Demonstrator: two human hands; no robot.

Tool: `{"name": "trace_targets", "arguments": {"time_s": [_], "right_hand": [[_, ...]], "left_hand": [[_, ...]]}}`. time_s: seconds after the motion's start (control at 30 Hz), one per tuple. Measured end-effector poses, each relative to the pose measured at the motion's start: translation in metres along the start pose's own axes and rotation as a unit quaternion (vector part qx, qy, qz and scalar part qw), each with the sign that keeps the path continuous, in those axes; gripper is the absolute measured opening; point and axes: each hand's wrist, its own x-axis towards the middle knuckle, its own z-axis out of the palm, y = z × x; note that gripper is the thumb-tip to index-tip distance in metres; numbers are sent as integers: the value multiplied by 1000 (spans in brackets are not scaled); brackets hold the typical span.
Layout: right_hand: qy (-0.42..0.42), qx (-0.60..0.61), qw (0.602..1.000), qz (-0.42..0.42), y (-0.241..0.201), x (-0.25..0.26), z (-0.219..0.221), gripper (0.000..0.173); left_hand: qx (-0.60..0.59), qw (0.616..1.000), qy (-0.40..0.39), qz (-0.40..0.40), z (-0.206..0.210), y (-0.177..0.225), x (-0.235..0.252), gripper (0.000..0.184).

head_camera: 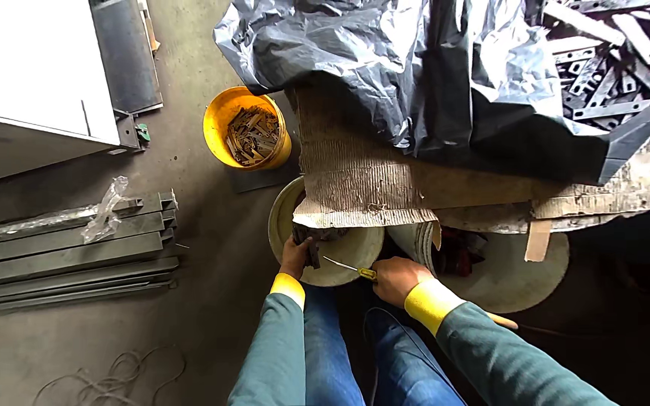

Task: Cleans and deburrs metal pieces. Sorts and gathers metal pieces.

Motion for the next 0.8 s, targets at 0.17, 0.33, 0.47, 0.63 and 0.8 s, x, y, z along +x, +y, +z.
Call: {"name": "trace_targets", "arguments": {"time_s": [0.17, 0.33, 0.47, 0.63, 0.8], "right_hand": [[-3, 0, 1000, -4, -2, 1, 0, 34], [0, 8, 1000, -3, -2, 3, 1, 33], [-4, 7, 1000, -3, -3, 3, 0, 32], [-5, 7, 1000, -6, -1, 3, 0, 33], [-4, 6, 1000, -7, -1, 2, 2, 33]], "left_hand": [[40, 996, 77, 36, 1, 1, 3, 42], [15, 996, 83, 27, 2, 3, 3, 39], [-11, 997, 81, 11, 1, 2, 3, 31], [-42, 997, 68, 6, -4, -6, 6, 34], [-6, 996, 82, 32, -2, -4, 6, 40]]}}
